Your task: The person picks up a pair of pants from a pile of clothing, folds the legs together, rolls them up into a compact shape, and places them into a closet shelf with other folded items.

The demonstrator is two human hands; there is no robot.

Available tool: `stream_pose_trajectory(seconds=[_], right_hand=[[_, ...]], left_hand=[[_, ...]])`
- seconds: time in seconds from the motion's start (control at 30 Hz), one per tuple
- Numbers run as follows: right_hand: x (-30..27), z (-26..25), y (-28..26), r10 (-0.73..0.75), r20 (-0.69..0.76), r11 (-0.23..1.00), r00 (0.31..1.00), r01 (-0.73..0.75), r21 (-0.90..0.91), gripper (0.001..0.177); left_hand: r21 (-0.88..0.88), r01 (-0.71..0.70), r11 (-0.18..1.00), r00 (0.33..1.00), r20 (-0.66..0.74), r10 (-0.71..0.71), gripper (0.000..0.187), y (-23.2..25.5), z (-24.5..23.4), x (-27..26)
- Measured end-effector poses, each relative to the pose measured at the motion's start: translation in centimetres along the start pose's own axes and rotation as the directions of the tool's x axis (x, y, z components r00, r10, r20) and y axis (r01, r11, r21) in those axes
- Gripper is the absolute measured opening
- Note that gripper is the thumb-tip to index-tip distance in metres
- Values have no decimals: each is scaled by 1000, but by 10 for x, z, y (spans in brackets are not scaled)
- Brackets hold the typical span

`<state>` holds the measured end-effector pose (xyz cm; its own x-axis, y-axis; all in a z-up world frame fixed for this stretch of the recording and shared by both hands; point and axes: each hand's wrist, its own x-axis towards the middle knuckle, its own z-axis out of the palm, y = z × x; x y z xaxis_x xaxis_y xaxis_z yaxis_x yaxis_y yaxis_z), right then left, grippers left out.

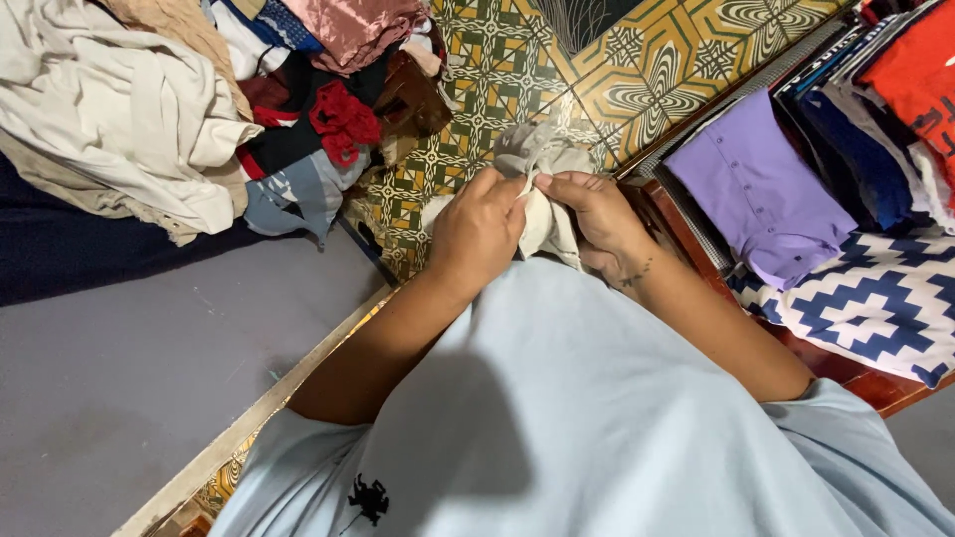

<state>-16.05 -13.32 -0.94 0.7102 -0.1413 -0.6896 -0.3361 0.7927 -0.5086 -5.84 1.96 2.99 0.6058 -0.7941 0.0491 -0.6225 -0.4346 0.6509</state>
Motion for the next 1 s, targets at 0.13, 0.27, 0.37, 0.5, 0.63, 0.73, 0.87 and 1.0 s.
stream_pose_trajectory(seconds=[0.13, 0.27, 0.37, 0.5, 0.63, 0.73, 0.87, 1.0], right_hand=[[-8, 4, -5, 21, 1, 999, 1000, -21, 47, 20], [-14, 8, -10, 39, 12, 994, 999, -40, 103, 21], [-16, 11, -11, 70, 20, 983, 997, -73, 169, 23], [-16, 9, -4, 1, 46, 984, 999, -9, 180, 24], [-15, 12, 2, -6, -33, 985, 999, 11, 171, 24], [-14, 11, 4, -42, -58, 981, 997, 52, 187, 22], [-10, 9, 9, -76, -47, 979, 996, 84, 187, 22], [-3, 4, 13, -92, -142, 985, 986, 111, 135, 15]], left_hand=[[-94, 64, 994, 998, 36, -61, 26, 0, 1, -3], [-151, 55, 987, 998, 34, -51, 28, -3, 6, -6], [-235, 61, 970, 998, 16, -59, 32, -2, 9, -11], [-301, 34, 953, 999, -23, -43, 32, 3, 12, -15], [-227, -1, 974, 999, -53, -11, 38, 8, 16, -17], [-202, -32, 979, 998, -63, 20, 43, 8, 16, -15], [-159, -23, 987, 997, -77, 10, 36, 11, 17, -15], [-132, -38, 991, 998, -48, 31, 38, 9, 16, -13]])
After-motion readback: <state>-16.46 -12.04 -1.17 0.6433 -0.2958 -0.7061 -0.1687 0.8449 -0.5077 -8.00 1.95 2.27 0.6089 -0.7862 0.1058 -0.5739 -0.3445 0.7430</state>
